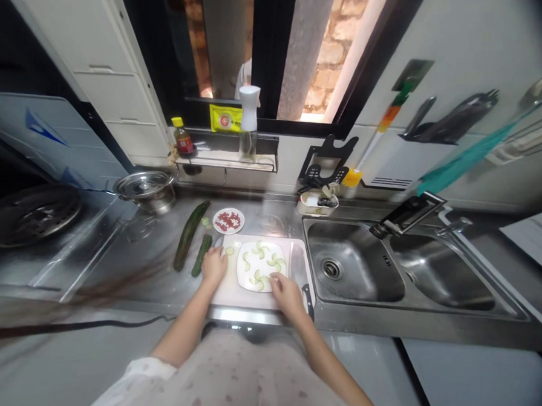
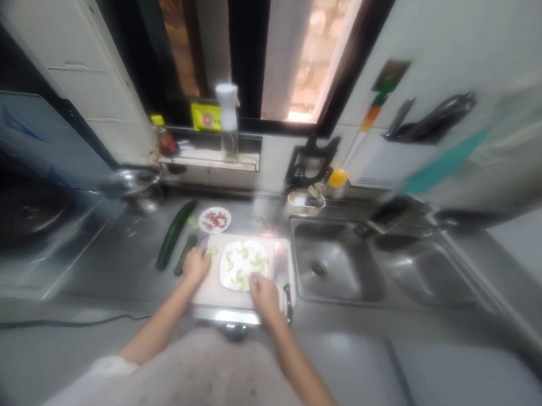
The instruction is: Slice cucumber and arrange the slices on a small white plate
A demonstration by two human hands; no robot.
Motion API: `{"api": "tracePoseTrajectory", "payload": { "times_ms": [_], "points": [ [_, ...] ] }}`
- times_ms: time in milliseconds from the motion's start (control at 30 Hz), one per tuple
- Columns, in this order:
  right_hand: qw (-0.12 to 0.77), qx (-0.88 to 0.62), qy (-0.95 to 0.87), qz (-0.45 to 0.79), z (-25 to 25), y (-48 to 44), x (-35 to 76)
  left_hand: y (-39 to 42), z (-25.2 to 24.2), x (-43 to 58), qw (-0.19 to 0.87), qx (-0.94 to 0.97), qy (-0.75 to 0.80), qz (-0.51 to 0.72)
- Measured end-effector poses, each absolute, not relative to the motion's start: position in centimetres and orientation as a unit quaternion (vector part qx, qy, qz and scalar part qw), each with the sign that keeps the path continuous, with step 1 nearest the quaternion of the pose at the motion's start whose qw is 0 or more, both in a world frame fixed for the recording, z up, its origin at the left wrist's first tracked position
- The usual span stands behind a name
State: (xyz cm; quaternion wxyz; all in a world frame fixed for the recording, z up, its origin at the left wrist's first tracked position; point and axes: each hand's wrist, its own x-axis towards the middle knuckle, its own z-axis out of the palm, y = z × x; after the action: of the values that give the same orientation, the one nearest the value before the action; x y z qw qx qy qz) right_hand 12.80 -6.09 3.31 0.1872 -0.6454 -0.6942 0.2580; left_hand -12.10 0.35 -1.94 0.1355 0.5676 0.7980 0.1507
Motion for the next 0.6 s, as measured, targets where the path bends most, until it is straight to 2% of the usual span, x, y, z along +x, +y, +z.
{"api": "tracePoseTrajectory", "payload": {
  "times_ms": [267,600],
  "points": [
    [0.215,-0.646,-0.682,0.267,3.3,-6.3,13.7,1.8,-2.2,-11.5,0.122,0.595,0.789,0.087],
    [0.243,-0.629,-0.689,0.265,2.8,-6.5,13.6,2.7,-2.0,-11.6,0.14,0.582,0.794,0.105]
  ]
}}
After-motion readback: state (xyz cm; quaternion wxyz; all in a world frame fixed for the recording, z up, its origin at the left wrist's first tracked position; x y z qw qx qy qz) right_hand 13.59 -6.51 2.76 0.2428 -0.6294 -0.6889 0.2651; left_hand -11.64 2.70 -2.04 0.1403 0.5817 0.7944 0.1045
